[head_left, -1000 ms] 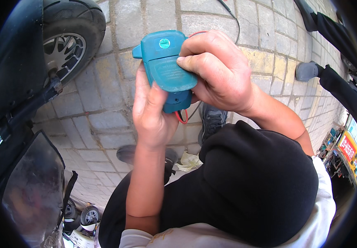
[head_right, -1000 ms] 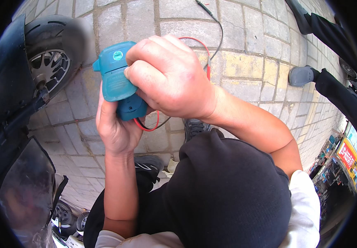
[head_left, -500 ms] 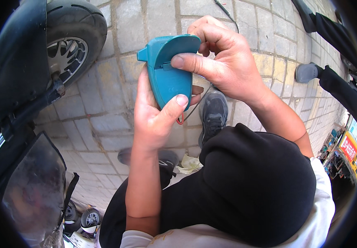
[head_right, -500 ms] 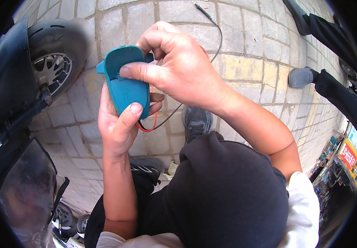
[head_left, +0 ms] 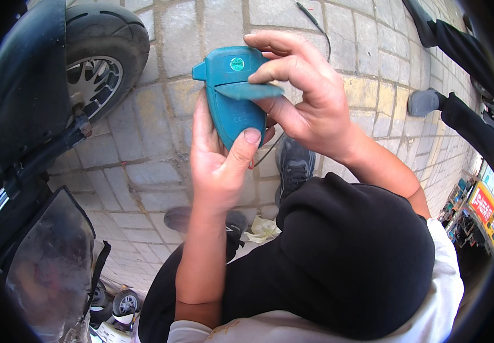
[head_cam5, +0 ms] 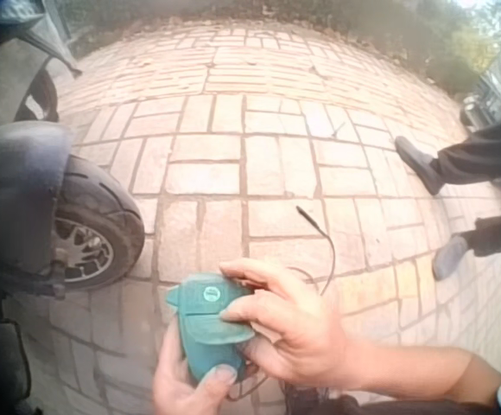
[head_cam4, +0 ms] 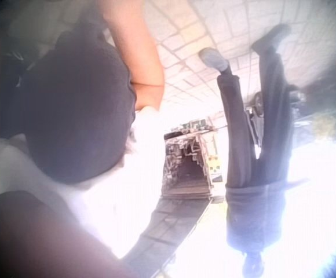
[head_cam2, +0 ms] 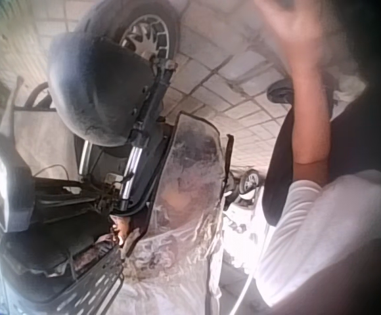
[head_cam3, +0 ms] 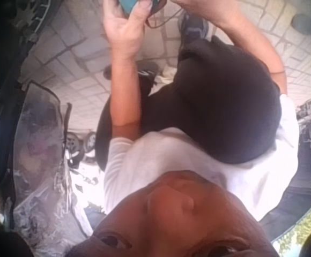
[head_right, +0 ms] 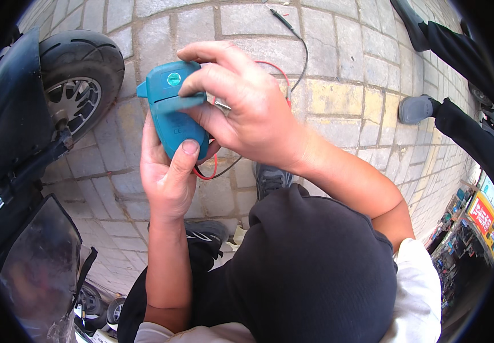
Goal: The person uses a multimeter to test the electrical system of a scooter. They open the multimeter's battery compartment, check the battery, and then use the probes to measure voltage at a connector near the rear wheel.
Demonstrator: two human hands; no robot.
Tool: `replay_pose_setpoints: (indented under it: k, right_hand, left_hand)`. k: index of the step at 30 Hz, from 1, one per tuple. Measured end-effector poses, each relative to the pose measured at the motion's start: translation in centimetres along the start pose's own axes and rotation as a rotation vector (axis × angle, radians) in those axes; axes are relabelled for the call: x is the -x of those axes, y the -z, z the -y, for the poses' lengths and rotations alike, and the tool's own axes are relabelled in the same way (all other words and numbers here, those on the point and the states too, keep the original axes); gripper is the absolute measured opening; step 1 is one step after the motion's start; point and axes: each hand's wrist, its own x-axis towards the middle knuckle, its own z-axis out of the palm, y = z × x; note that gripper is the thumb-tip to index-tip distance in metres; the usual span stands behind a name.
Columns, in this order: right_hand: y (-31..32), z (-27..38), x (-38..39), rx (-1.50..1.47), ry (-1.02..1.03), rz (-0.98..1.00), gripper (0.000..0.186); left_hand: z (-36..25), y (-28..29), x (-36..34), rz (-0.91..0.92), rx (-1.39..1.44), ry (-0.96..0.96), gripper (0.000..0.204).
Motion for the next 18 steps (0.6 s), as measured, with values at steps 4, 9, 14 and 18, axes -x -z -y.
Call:
replay_pose_setpoints:
  k: [4,9,14,18]
  right_hand:
    - [-1.0,-0.1,1.3,0.103,0.21,-0.035,0.037]
    - [-1.0,-0.3,2.6,0.033,0.142,-0.128,0.041]
    - [-1.0,0.8,3.3,-0.487,-0.379,-0.155,0.051]
    - [-0.6,1.0,3.4,-0.85,-0.577,-0.019,0.078]
  left_hand:
    - [0.6,0.4,-0.1,-0.077,-0.049,-0.046,0.081]
    - [0.5,0.6,0.2,-0.097,-0.021,-0.069,0.082]
    - [0.3,0.0,0.2,-0.076,0.01,-0.095,0.069]
    - [0.4,0.2,0.4,-0.063,-0.034,-0.113,0.066]
